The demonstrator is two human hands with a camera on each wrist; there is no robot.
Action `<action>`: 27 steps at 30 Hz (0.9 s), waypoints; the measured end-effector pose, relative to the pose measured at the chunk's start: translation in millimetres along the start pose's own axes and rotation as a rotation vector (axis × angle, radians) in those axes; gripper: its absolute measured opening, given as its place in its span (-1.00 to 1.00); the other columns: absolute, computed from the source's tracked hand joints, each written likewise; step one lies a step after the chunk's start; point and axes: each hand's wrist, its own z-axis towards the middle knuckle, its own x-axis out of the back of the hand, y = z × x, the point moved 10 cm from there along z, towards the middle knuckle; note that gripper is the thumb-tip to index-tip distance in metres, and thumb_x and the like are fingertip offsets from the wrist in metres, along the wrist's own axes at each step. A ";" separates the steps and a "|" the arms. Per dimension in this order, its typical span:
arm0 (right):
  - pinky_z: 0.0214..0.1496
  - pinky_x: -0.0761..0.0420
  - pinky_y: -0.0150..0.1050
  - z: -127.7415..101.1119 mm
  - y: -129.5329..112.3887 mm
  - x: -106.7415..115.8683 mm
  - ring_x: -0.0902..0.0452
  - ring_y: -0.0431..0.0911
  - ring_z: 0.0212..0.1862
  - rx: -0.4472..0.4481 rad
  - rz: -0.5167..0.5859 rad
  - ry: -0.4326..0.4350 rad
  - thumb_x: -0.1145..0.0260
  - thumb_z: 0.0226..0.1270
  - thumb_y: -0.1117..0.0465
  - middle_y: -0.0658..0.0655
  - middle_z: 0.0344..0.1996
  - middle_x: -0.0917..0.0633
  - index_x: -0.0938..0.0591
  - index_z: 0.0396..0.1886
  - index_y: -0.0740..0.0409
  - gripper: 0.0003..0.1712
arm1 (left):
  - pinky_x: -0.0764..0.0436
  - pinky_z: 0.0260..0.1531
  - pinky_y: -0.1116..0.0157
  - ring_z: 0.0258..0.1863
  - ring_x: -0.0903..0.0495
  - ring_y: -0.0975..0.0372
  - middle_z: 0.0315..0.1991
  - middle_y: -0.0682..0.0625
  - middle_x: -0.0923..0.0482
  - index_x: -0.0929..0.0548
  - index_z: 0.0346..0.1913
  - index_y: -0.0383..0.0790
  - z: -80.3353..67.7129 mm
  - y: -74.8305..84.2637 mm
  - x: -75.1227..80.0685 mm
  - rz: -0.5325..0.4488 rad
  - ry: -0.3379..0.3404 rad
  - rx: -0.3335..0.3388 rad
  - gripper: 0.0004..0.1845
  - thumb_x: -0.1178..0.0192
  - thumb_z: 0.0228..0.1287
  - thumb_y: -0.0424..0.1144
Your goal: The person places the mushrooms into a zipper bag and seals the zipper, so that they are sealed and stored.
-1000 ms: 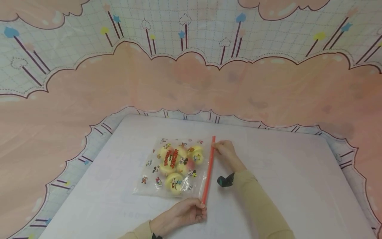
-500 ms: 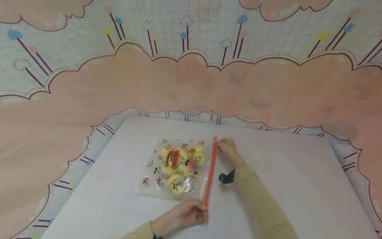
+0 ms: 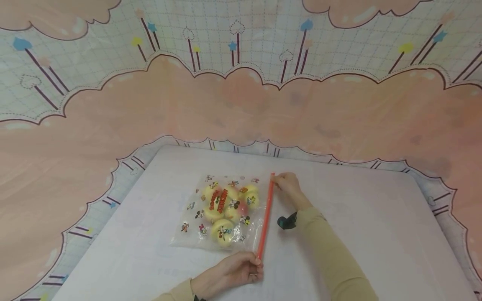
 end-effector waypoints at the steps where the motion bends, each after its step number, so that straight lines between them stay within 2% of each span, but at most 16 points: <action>1: -0.27 -0.47 -0.34 0.5 0.1 0.5 -0.36 -0.15 -0.38 -0.001 -0.002 0.000 -0.20 0.38 0.14 -0.03 -0.53 -0.48 -0.58 -0.19 0.38 -0.68 | -0.52 -0.25 0.47 -0.42 -0.58 0.40 -0.53 0.18 -0.63 -0.60 -0.50 -0.07 -0.2 0.0 0.0 -0.001 0.002 0.001 -0.75 0.02 0.25 -0.35; 10: -0.31 -0.44 -0.36 6.3 -1.3 3.7 -0.35 -0.18 -0.42 0.023 0.003 0.005 -0.21 0.37 0.15 -0.06 -0.59 -0.47 -0.59 -0.27 0.37 -0.70 | -0.51 -0.28 0.48 -0.45 -0.59 0.40 -0.54 0.18 -0.63 -0.62 -0.52 -0.07 -0.7 0.0 -1.4 0.011 -0.007 0.001 -0.73 0.02 0.25 -0.36; 20: -0.26 -0.47 -0.33 5.9 -4.7 5.5 -0.35 -0.17 -0.40 0.015 0.006 0.008 -0.20 0.39 0.13 -0.04 -0.58 -0.47 -0.60 -0.21 0.40 -0.66 | -0.52 -0.27 0.47 -0.43 -0.60 0.39 -0.52 0.18 -0.63 -0.61 -0.50 -0.06 -0.9 0.1 -1.4 0.014 -0.007 -0.003 -0.75 0.01 0.26 -0.34; 27: -0.21 -0.52 -0.39 6.3 1.9 2.8 -0.38 -0.16 -0.32 -0.024 -0.015 -0.026 -0.19 0.40 0.02 -0.04 -0.48 -0.48 -0.58 -0.09 0.34 -0.58 | -0.57 -0.29 0.47 -0.44 -0.62 0.39 -0.52 0.16 -0.64 -0.60 -0.47 -0.08 -1.1 -0.1 0.7 0.035 0.061 -0.028 -0.79 -0.04 0.27 -0.35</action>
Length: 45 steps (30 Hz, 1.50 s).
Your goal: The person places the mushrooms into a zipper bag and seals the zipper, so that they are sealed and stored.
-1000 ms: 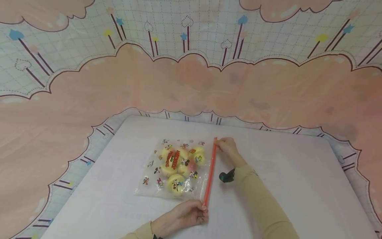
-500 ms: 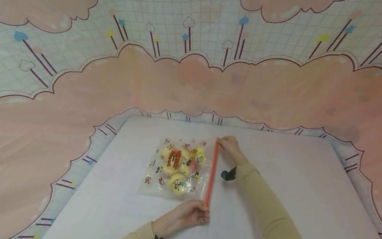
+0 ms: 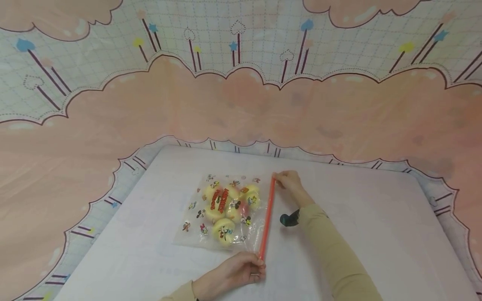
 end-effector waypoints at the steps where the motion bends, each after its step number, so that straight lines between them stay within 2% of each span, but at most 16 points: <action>1: -0.23 -0.51 -0.41 0.1 1.1 0.0 -0.38 -0.16 -0.32 -0.001 -0.003 -0.005 -0.19 0.41 0.01 -0.03 -0.48 -0.48 -0.58 -0.09 0.34 -0.58 | -0.58 -0.30 0.47 -0.44 -0.62 0.39 -0.52 0.15 -0.64 -0.60 -0.47 -0.08 -0.2 -0.2 0.4 0.002 0.010 0.000 -0.80 -0.05 0.27 -0.35; 7: -0.31 -0.47 -0.45 0.7 10.1 -0.7 -0.38 -0.18 -0.34 -0.035 0.020 -0.039 -0.19 0.40 0.01 -0.06 -0.50 -0.49 -0.57 -0.03 0.34 -0.56 | -0.60 -0.31 0.48 -0.41 -0.64 0.38 -0.49 0.12 -0.66 -0.65 -0.45 -0.10 0.3 -2.2 0.4 0.017 0.025 0.025 -0.81 -0.09 0.29 -0.32; 13: -0.22 -0.48 -0.40 -4.4 18.7 -3.2 -0.41 -0.17 -0.33 -0.080 0.053 -0.083 -0.20 0.40 0.04 -0.04 -0.45 -0.54 -0.56 0.04 0.34 -0.55 | -0.60 -0.27 0.45 -0.34 -0.66 0.34 -0.41 0.08 -0.69 -0.71 -0.27 -0.20 1.4 0.4 1.5 0.041 0.028 0.011 -0.86 -0.15 0.30 -0.28; 16: -0.21 -0.47 -0.40 -7.4 23.2 -3.7 -0.41 -0.17 -0.31 -0.090 0.053 -0.098 -0.20 0.40 0.05 -0.04 -0.44 -0.54 -0.56 0.08 0.34 -0.53 | -0.59 -0.32 0.46 -0.34 -0.66 0.34 -0.41 0.09 -0.69 -0.71 -0.20 -0.23 2.9 1.9 3.4 0.084 0.057 0.012 -0.83 -0.17 0.29 -0.25; 21: -0.28 -0.45 -0.43 -10.1 28.8 -3.9 -0.40 -0.21 -0.36 -0.075 0.059 -0.117 -0.19 0.41 0.09 -0.07 -0.47 -0.55 -0.55 0.09 0.40 -0.53 | -0.54 -0.41 0.50 -0.35 -0.69 0.35 -0.42 0.10 -0.70 -0.71 -0.15 -0.23 3.3 -0.5 6.7 0.140 0.106 0.060 -0.77 -0.20 0.27 -0.16; 24: -0.32 -0.43 -0.43 -12.8 32.1 -3.6 -0.40 -0.23 -0.40 -0.063 0.083 -0.128 -0.19 0.40 0.13 -0.09 -0.51 -0.55 -0.54 0.07 0.44 -0.55 | -0.52 -0.42 0.52 -0.32 -0.70 0.34 -0.37 0.10 -0.72 -0.68 -0.07 -0.27 0.6 -2.8 2.8 0.171 0.058 0.104 -0.70 -0.17 0.30 -0.12; 28: -0.32 -0.43 -0.43 -18.2 36.0 -2.6 -0.40 -0.25 -0.41 -0.050 0.111 -0.144 -0.17 0.41 0.16 -0.10 -0.52 -0.56 -0.53 0.07 0.47 -0.56 | -0.53 -0.38 0.51 -0.23 -0.70 0.34 -0.15 -0.04 -0.74 -0.62 0.05 -0.32 -5.7 -5.7 -6.3 0.235 -0.059 0.177 -0.60 -0.11 0.35 -0.08; 33: -0.31 -0.46 -0.43 -26.9 40.3 0.5 -0.41 -0.22 -0.40 -0.012 0.130 -0.166 -0.15 0.42 0.17 -0.07 -0.50 -0.55 -0.53 0.06 0.46 -0.58 | -0.55 -0.35 0.50 -0.10 -0.69 0.31 0.12 -0.19 -0.61 -0.56 0.14 -0.33 -12.1 -4.3 -18.4 0.310 -0.181 0.216 -0.57 -0.04 0.40 -0.08; 38: -0.22 -0.52 -0.43 -37.1 45.3 3.3 -0.44 -0.20 -0.33 0.037 0.164 -0.187 -0.15 0.43 0.14 -0.05 -0.43 -0.59 -0.52 0.08 0.47 -0.54 | -0.57 -0.31 0.47 -0.08 -0.69 0.28 0.17 -0.24 -0.55 -0.53 0.18 -0.35 -15.6 6.9 -28.3 0.347 -0.254 0.180 -0.56 -0.03 0.40 -0.12; 42: -0.17 -0.59 -0.45 -45.2 47.7 8.8 -0.51 -0.23 -0.29 0.076 0.175 -0.185 -0.14 0.43 0.13 -0.06 -0.34 -0.65 -0.51 0.10 0.49 -0.52 | -0.60 -0.19 0.43 -0.08 -0.70 0.27 0.18 -0.28 -0.53 -0.50 0.19 -0.42 -20.0 24.5 -33.6 0.360 -0.301 0.101 -0.56 -0.02 0.40 -0.17; 45: -0.19 -0.61 -0.46 -49.2 46.4 13.8 -0.53 -0.26 -0.31 0.101 0.184 -0.175 -0.14 0.43 0.16 -0.07 -0.35 -0.66 -0.50 0.07 0.52 -0.53 | -0.59 -0.17 0.42 -0.10 -0.71 0.29 0.12 -0.22 -0.61 -0.50 0.18 -0.43 -21.8 42.0 -32.4 0.385 -0.301 0.038 -0.56 -0.01 0.39 -0.18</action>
